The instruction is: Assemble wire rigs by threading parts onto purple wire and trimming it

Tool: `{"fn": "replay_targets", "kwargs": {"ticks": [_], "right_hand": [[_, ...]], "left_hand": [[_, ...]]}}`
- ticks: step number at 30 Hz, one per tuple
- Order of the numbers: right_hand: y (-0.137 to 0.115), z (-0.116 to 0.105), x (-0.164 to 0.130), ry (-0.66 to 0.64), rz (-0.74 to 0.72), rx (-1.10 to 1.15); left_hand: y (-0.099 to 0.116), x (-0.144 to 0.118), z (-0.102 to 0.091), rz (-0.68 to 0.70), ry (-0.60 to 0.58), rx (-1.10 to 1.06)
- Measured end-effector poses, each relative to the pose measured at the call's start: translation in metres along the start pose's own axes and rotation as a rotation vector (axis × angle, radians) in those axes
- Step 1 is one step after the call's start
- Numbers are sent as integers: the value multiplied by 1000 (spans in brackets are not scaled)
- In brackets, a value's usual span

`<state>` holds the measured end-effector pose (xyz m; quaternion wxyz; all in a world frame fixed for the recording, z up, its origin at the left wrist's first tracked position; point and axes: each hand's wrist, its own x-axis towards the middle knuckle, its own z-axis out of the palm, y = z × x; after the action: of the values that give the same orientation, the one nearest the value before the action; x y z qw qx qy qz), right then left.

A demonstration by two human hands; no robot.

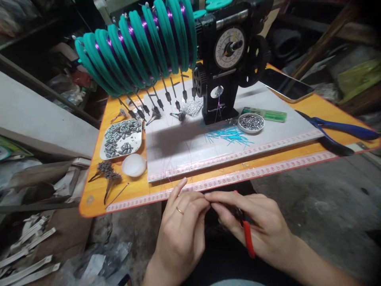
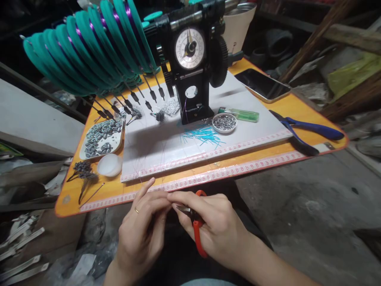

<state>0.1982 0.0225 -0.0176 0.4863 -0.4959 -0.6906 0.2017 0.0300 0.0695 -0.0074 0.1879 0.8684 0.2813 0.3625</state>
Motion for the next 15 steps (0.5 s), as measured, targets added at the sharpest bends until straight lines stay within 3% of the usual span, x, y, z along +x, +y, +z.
{"fn": "replay_targets", "kwargs": {"ticks": [7,15], "right_hand": [[4,1,-4,-3,-15,-35],[15,2,-11,4,32,-99]], "left_hand": [[-3,-3,-1,-7,43,-37],[-13,9,2,9,-3,47]]}}
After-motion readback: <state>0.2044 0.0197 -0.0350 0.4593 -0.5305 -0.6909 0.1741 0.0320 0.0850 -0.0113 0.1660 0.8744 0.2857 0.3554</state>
